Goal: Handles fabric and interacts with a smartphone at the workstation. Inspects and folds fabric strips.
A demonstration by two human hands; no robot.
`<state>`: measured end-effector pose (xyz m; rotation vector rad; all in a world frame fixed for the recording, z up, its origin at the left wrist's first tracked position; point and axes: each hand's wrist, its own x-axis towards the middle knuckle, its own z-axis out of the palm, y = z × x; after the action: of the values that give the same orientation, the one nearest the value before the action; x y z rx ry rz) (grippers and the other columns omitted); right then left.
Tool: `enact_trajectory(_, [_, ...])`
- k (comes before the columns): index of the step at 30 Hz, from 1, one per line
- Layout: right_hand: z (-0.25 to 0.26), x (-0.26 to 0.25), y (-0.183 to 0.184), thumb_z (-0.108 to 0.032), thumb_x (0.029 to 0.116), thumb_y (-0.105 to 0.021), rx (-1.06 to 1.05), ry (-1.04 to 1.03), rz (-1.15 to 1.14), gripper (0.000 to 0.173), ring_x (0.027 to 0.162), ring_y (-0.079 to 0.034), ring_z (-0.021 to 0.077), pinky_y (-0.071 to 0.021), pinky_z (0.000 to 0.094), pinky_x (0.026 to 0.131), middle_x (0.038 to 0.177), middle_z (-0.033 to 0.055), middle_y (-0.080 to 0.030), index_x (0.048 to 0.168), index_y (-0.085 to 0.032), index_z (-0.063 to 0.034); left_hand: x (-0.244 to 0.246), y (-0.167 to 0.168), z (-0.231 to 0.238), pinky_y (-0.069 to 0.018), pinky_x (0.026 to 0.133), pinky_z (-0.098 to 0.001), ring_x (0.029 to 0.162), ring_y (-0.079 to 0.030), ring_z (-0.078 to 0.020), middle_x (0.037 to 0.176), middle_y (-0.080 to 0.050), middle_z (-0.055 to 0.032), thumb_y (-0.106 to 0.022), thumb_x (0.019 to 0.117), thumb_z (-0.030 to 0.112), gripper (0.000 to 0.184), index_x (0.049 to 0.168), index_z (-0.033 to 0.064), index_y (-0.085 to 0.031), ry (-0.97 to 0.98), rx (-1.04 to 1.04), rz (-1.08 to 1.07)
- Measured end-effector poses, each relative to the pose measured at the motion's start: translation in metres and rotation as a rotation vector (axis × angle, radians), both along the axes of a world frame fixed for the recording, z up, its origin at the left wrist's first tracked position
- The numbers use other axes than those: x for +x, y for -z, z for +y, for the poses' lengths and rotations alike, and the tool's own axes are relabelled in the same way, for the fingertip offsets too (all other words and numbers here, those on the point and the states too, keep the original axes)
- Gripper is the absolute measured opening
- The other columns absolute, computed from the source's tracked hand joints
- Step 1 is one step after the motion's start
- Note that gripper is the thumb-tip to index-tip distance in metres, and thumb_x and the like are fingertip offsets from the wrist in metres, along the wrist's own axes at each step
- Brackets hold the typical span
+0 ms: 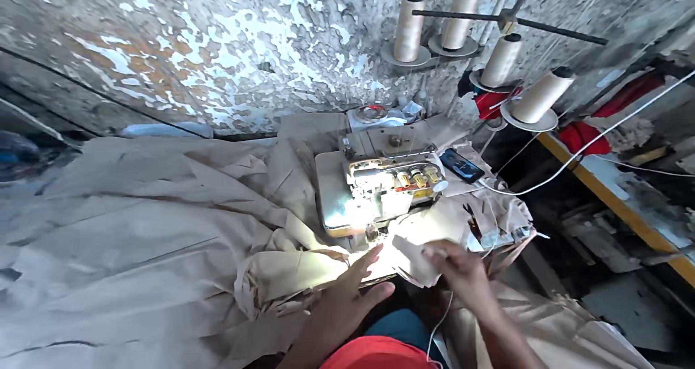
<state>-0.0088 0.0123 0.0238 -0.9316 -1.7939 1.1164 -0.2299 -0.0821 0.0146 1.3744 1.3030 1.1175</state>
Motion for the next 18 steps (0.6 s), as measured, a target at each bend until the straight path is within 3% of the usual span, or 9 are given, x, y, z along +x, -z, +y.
enact_trajectory(1, [-0.016,-0.008,-0.005,-0.006,0.0988,-0.060,0.023,-0.100,0.057,0.018,0.089,-0.068,-0.0053,-0.0571,0.0147,0.082,0.102,0.0006,-0.076,0.106,-0.074,0.0029,0.005,-0.002,0.005,-0.0474,0.110,-0.0296,0.137,-0.053,-0.0131,0.154,-0.050,-0.0119,-0.066,0.0978,0.034,0.065,0.149,-0.0022,-0.047,0.004,-0.009,-0.103])
enact_trajectory(2, [-0.028,-0.014,-0.006,-0.007,0.1000,-0.059,0.052,-0.178,0.095,0.019,0.095,-0.068,-0.0047,-0.0566,0.0149,0.086,0.104,0.0010,-0.076,0.107,-0.074,0.0021,0.011,-0.002,0.008,-0.0499,0.106,-0.0272,0.130,-0.058,-0.0105,0.146,-0.057,-0.0104,-0.066,0.0962,0.024,0.052,0.138,-0.0049,-0.054,-0.019,0.022,-0.210])
enact_trajectory(4, [-0.039,-0.020,-0.003,-0.010,0.1019,-0.060,0.085,-0.257,0.123,0.019,0.095,-0.068,-0.0049,-0.0551,0.0135,0.086,0.104,0.0025,-0.076,0.109,-0.073,0.0023,0.019,-0.004,0.006,-0.0575,0.087,-0.0215,0.097,-0.069,-0.0015,0.106,-0.075,0.0039,-0.068,0.0949,0.016,0.016,0.106,0.0063,-0.073,-0.131,0.090,-0.307])
enact_trajectory(6, [-0.042,-0.020,0.002,-0.011,0.1020,-0.060,0.067,-0.278,0.132,0.018,0.086,-0.065,-0.0076,-0.0532,0.0101,0.079,0.098,0.0018,-0.075,0.107,-0.072,0.0030,0.019,-0.006,-0.002,-0.0576,0.082,-0.0179,0.088,-0.069,0.0035,0.093,-0.075,0.0109,-0.066,0.0958,0.015,0.010,0.093,0.0130,-0.076,-0.205,0.144,-0.244])
enact_trajectory(9, [-0.046,-0.025,0.010,-0.010,0.1018,-0.060,0.051,-0.244,0.145,0.018,0.076,-0.062,-0.0084,-0.0511,0.0086,0.071,0.090,0.0024,-0.074,0.104,-0.071,0.0047,0.020,-0.008,-0.012,-0.0562,0.085,-0.0168,0.090,-0.068,0.0045,0.093,-0.075,0.0084,-0.062,0.0971,0.012,0.016,0.093,0.0071,-0.076,-0.286,0.128,-0.151])
enact_trajectory(13, [-0.048,-0.036,0.012,-0.008,0.1013,-0.059,-0.008,-0.177,0.244,0.015,0.082,-0.063,-0.0096,-0.0536,0.0097,0.074,0.095,-0.0037,-0.073,0.102,-0.071,0.0007,0.021,-0.009,-0.012,-0.0564,0.080,-0.0163,0.082,-0.068,0.0053,0.086,-0.074,0.0118,-0.058,0.0981,0.006,0.016,0.096,0.0086,-0.074,-0.357,0.039,-0.275])
enact_trajectory(15, [-0.045,-0.037,0.011,-0.009,0.1013,-0.060,-0.052,-0.106,0.296,0.013,0.083,-0.065,-0.0091,-0.0553,0.0117,0.075,0.096,-0.0105,-0.073,0.103,-0.073,-0.0074,0.019,-0.010,-0.011,-0.0566,0.084,-0.0182,0.088,-0.067,0.0036,0.093,-0.072,0.0113,-0.063,0.0944,0.004,0.013,0.106,0.0062,-0.067,-0.303,-0.028,-0.366])
enact_trajectory(16, [-0.043,-0.036,0.010,-0.009,0.1011,-0.060,-0.075,-0.089,0.309,0.013,0.083,-0.065,-0.0077,-0.0564,0.0130,0.075,0.096,-0.0115,-0.073,0.103,-0.073,-0.0094,0.018,-0.009,-0.011,-0.0570,0.086,-0.0200,0.092,-0.068,0.0018,0.097,-0.071,0.0097,-0.064,0.0928,0.003,0.019,0.111,0.0054,-0.063,-0.272,-0.087,-0.404])
enact_trajectory(18, [-0.040,-0.032,0.010,-0.005,0.0980,-0.063,-0.144,-0.139,0.321,0.014,0.086,-0.068,-0.0034,-0.0586,0.0168,0.079,0.099,-0.0093,-0.073,0.109,-0.072,-0.0082,0.019,-0.006,-0.011,-0.0590,0.084,-0.0231,0.089,-0.070,-0.0022,0.094,-0.073,0.0063,-0.066,0.0933,0.002,0.015,0.108,0.0050,-0.066,-0.273,-0.161,-0.449])
